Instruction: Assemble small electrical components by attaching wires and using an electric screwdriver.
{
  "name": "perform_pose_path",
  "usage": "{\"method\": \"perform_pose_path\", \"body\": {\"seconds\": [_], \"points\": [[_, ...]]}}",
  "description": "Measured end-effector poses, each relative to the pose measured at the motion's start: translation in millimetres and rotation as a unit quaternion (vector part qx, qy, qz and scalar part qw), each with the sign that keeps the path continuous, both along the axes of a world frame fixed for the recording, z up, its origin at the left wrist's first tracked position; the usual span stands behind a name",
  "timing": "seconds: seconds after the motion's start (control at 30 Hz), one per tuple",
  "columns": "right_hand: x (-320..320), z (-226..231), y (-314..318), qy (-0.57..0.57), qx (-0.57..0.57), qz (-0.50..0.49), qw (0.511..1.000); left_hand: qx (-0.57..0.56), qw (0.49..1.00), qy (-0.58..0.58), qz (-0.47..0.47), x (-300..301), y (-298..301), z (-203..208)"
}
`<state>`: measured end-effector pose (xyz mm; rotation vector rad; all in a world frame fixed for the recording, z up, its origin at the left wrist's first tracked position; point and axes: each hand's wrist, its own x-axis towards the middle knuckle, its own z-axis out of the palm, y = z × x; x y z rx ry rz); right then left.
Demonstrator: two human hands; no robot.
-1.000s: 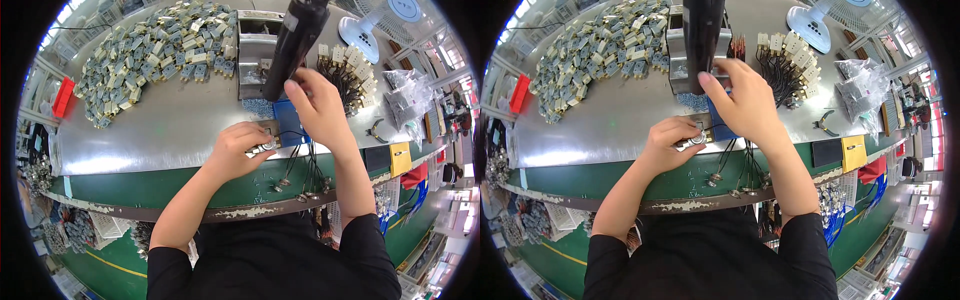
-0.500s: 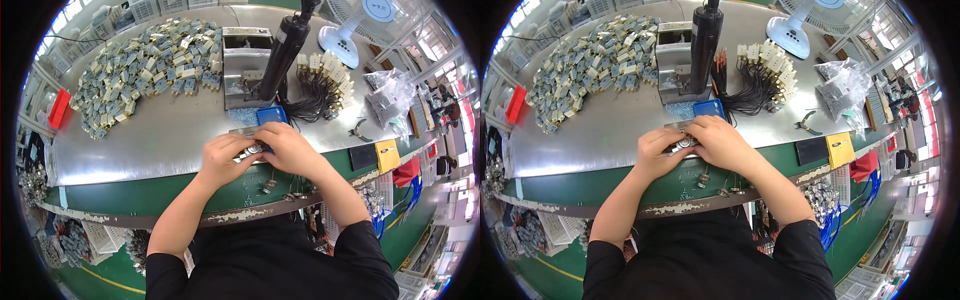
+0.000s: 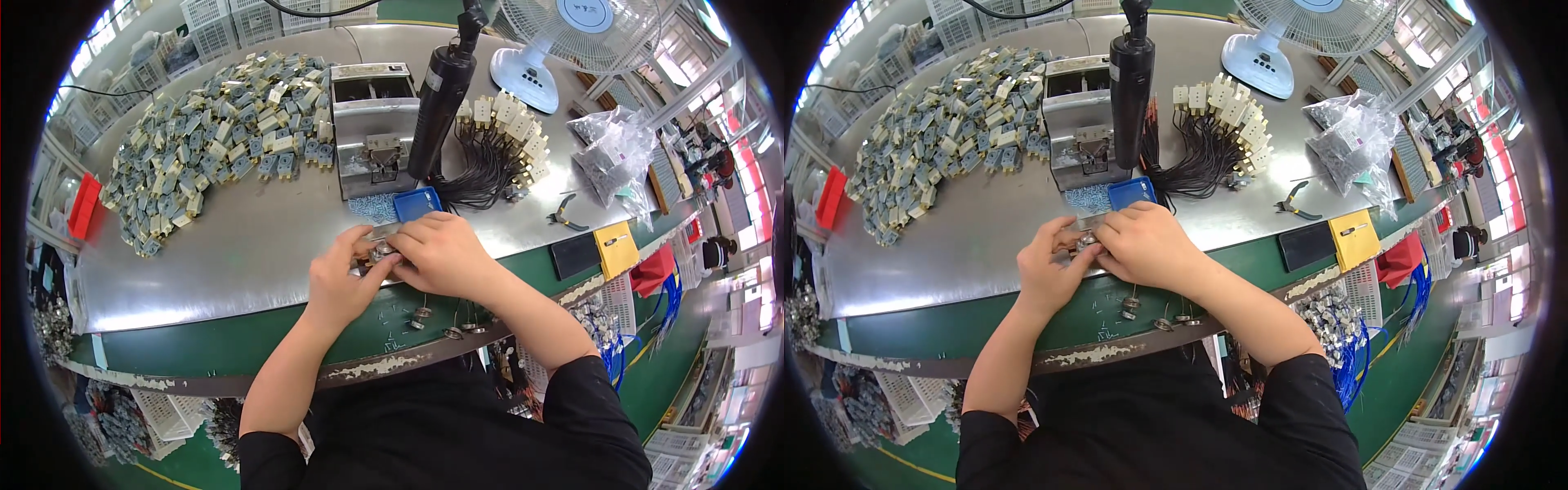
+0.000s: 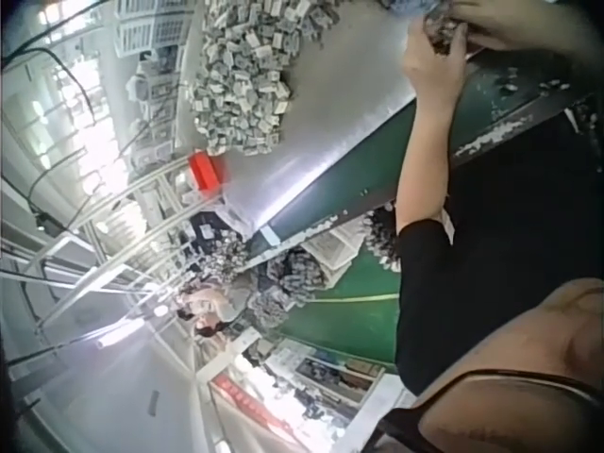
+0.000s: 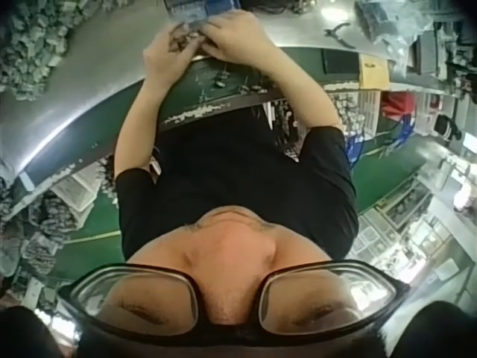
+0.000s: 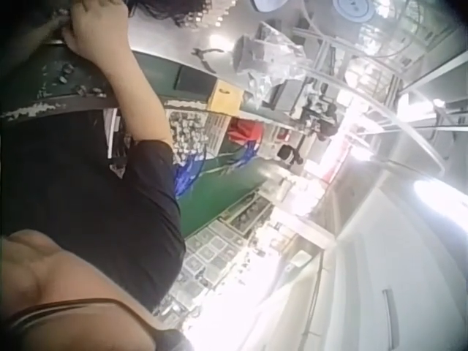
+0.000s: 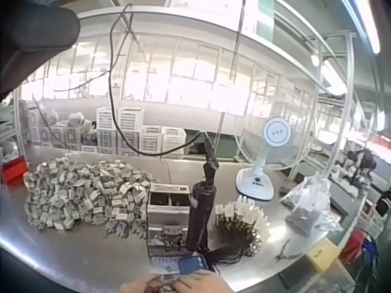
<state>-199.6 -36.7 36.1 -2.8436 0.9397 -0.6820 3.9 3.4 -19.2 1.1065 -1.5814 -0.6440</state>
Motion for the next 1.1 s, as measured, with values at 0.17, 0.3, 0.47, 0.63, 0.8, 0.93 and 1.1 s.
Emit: {"method": "perform_pose_path", "body": {"seconds": [0.17,0.3,0.47,0.63,0.8,0.93,1.1], "points": [[-30,-1,-17,-0.148,-0.125,0.042,0.980,-0.096,0.993,-0.012,-0.062,19,-9,-10],[-97,-3,-23,-0.350,-0.113,-0.203,0.908,-0.174,0.977,-0.086,-0.093,24,-12,-5],[-181,-56,-35,-0.452,-0.003,-0.427,0.784,-0.200,0.964,-0.106,-0.139,13,-14,-7],[-186,-63,-34,-0.244,-0.021,-0.556,0.795,-0.215,0.959,-0.115,-0.148,8,-14,-8],[-155,-36,-13,-0.138,0.065,-0.530,0.834,-0.224,0.958,-0.105,-0.146,7,-16,-11],[-106,-23,8,-0.080,0.269,-0.209,0.937,-0.231,0.957,-0.092,-0.147,1,-19,-9],[-109,-36,8,-0.163,0.342,-0.201,0.903,-0.199,0.962,-0.100,-0.155,-1,-14,-12]]}}
